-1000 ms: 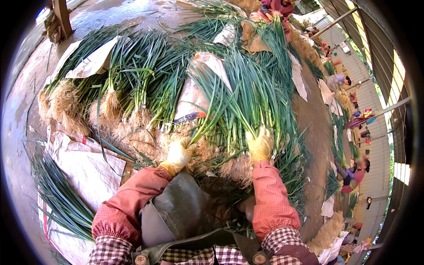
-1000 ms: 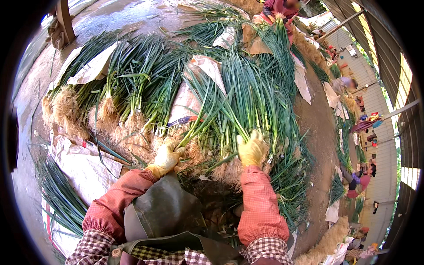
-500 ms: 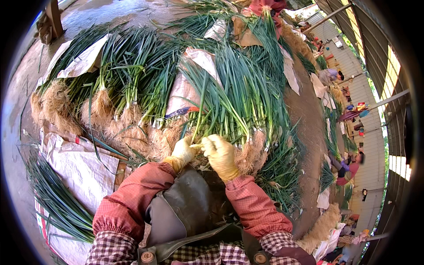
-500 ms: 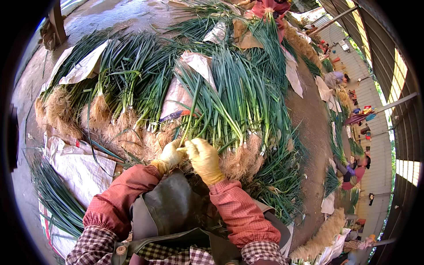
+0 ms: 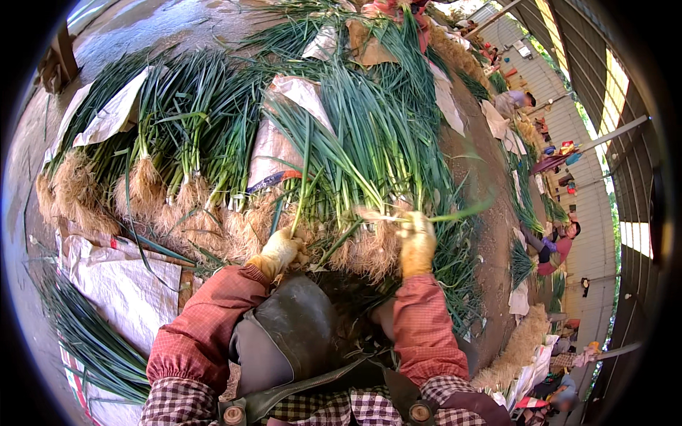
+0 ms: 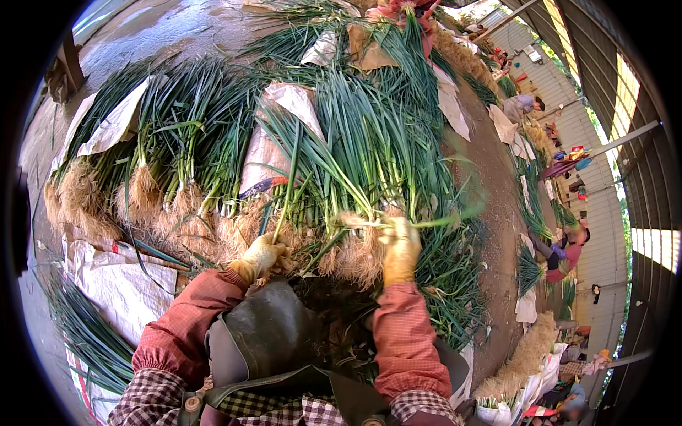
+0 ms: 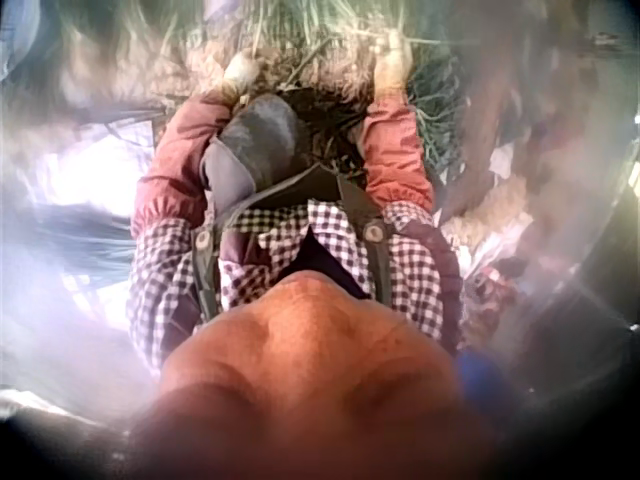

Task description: The person peels and cleans green onion stalks by hand, removing outer layers and dirt from the roots before grouping them.

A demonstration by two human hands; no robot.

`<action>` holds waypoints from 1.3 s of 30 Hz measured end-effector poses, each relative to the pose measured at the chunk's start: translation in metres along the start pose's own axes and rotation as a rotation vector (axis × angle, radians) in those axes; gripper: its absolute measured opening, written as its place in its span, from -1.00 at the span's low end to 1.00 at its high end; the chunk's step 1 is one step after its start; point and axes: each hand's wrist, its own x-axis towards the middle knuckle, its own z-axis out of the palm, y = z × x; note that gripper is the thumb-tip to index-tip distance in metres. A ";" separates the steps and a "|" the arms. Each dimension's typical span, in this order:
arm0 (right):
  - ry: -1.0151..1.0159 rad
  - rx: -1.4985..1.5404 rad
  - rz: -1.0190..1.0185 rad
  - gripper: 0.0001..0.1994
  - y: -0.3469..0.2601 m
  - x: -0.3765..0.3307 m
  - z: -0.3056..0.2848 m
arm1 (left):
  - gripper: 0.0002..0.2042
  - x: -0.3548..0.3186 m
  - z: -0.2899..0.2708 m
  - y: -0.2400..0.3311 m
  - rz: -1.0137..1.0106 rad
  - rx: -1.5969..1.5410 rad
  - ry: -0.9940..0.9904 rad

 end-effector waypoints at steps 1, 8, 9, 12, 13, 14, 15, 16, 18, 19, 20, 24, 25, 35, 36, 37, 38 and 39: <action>0.057 0.080 -0.069 -0.82 -0.007 0.012 -0.048 | -0.94 -0.012 0.006 0.015 -0.002 -0.012 0.094; -0.288 -0.653 0.496 -0.57 0.031 -0.043 -0.021 | -0.64 -0.002 -0.006 0.001 0.231 -0.240 0.082; -0.402 -0.666 0.449 -0.55 0.038 -0.040 0.011 | -0.63 -0.005 -0.003 0.004 0.230 -0.215 0.029; -0.678 -0.364 0.484 -0.70 0.064 -0.030 0.087 | -0.63 -0.013 0.001 0.011 0.146 -0.195 -0.092; -0.733 -0.347 0.499 -0.75 0.072 -0.030 0.110 | -0.64 -0.014 -0.001 0.012 0.135 -0.217 -0.109; -0.731 -0.270 0.511 -0.79 0.078 -0.029 0.118 | -0.65 -0.018 0.000 0.019 0.072 -0.348 -0.113; -0.726 -0.194 0.522 -0.83 0.082 -0.027 0.122 | -0.66 -0.021 0.001 0.026 0.008 -0.479 -0.119; -0.664 -0.050 0.577 -0.87 0.085 -0.024 0.124 | -0.67 -0.018 0.004 0.026 -0.046 -0.616 -0.087; -0.646 -0.014 0.551 -0.86 0.084 -0.018 0.117 | -0.69 -0.011 -0.004 0.014 -0.122 -0.200 -0.198; -0.596 -0.035 0.510 -0.85 0.084 -0.014 0.115 | -0.70 -0.007 -0.006 0.007 -0.159 0.011 -0.256; -0.542 -0.056 0.463 -0.85 0.081 -0.006 0.112 | -0.74 -0.018 0.001 0.022 -0.234 0.322 -0.422; -0.352 -0.014 0.478 -0.85 0.044 0.028 0.110 | -0.65 -0.014 -0.017 -0.003 0.104 1.124 -0.375; -0.342 -0.038 0.465 -0.85 0.036 0.031 0.107 | -0.64 -0.008 -0.022 -0.005 0.200 1.114 -0.075; -0.892 -0.634 0.272 -0.68 0.084 -0.028 0.080 | -0.85 -0.012 -0.007 0.014 -0.117 -0.266 -0.271; -0.750 -0.563 0.169 -0.68 0.087 -0.025 0.068 | -0.85 -0.010 -0.016 0.008 -0.134 -0.262 -0.266; -0.606 -0.784 -0.055 -0.73 0.091 -0.006 0.054 | -0.83 0.000 -0.023 -0.001 -0.170 -0.277 -0.270; -0.499 -0.690 -0.026 -0.78 0.080 0.011 0.046 | -0.83 0.002 -0.024 -0.002 -0.200 -0.282 -0.215; -0.407 -0.695 0.002 -0.82 0.063 0.011 0.049 | -0.83 0.001 -0.031 -0.003 -0.231 -0.289 -0.141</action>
